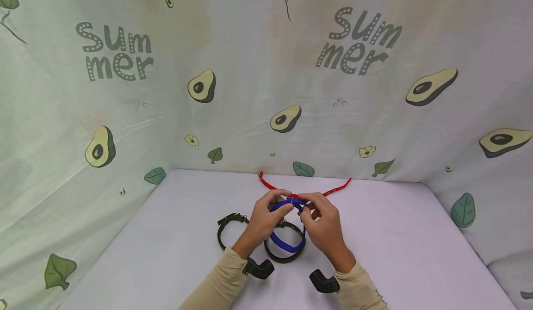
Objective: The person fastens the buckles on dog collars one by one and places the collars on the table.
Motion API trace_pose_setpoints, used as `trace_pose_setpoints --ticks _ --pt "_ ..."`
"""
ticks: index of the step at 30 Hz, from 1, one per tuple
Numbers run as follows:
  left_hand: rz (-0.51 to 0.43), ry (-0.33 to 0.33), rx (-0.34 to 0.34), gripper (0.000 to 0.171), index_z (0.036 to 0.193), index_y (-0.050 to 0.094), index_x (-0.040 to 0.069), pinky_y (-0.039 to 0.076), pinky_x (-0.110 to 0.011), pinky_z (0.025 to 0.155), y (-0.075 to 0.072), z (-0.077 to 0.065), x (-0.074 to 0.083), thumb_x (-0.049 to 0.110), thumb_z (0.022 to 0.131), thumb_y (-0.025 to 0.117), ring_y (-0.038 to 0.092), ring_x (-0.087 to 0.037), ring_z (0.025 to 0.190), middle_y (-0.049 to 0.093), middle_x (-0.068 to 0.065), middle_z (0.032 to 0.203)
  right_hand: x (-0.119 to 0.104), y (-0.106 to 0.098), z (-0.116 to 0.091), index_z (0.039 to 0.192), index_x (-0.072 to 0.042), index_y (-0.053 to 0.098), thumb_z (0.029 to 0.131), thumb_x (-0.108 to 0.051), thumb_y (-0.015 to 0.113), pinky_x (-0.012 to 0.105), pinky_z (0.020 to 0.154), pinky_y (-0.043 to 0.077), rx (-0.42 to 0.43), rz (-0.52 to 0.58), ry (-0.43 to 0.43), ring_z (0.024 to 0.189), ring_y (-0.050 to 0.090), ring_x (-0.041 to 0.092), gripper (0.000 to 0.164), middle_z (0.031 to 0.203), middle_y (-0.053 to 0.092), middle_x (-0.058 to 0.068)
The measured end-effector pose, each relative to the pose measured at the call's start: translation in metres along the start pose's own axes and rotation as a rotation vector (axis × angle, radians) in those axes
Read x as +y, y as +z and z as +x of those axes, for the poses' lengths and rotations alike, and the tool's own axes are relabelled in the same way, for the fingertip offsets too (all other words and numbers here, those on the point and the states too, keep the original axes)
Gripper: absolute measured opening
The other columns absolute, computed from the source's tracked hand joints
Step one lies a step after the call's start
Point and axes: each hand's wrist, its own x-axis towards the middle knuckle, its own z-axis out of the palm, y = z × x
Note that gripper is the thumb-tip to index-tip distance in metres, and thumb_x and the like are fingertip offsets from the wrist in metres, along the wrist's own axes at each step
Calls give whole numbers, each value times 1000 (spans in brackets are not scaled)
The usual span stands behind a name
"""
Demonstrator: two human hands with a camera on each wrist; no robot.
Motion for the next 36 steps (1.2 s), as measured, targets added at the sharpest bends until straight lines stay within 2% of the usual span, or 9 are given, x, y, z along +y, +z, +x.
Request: trace_pose_setpoints --ticks 6,12,15,20,25,29,34,36 --pt "-57 -7 11 28 125 64 18 51 -25 62 0 1 2 27 99 67 55 -11 65 57 0 87 -2 0 -1 121 -3 62 93 4 64 23 66 57 -10 137 199 81 72 19 29 104 69 10" --pt "-118 -4 24 22 119 64 16 51 -22 61 4 0 -3 23 99 67 54 -13 63 58 -4 86 1 -6 -4 117 -2 63 96 -5 67 28 63 56 -54 226 276 83 70 19 21 98 70 14" --pt "-142 -5 28 22 118 63 13 51 -22 60 8 1 -6 23 98 67 55 -12 63 59 -5 88 5 -9 -6 117 -4 64 94 -4 70 26 67 55 -75 220 267 87 67 17 24 101 69 10" --pt "-158 7 71 21 115 63 9 50 -21 58 7 4 -4 21 98 67 55 -11 63 61 -2 88 9 -6 -5 122 -8 64 91 -7 75 23 71 52 -110 123 213 93 63 14 34 110 66 1" --pt "-166 -10 63 23 115 61 5 49 -22 58 4 4 -5 20 99 67 55 -12 62 59 -1 85 9 -1 -6 121 -10 67 91 -5 74 22 68 52 -104 87 190 89 62 12 31 107 68 4" --pt "-150 -23 40 22 116 63 6 50 -22 59 2 3 -4 19 99 66 55 -12 63 59 -3 85 9 1 -7 119 -9 70 91 -3 73 21 66 51 -81 43 157 87 61 11 29 105 69 5" --pt "-76 -28 6 21 117 66 12 52 -23 61 -3 3 -4 23 100 65 57 -11 63 64 -2 87 9 2 -5 116 -9 73 90 -2 72 17 66 48 -34 -39 133 84 59 9 27 101 68 -1" --pt "-13 -24 -5 20 117 67 16 52 -24 61 -6 3 -5 26 99 66 58 -11 63 65 0 86 9 3 -5 116 -9 74 90 -1 71 17 65 47 -27 -65 112 82 58 9 27 99 67 -1"
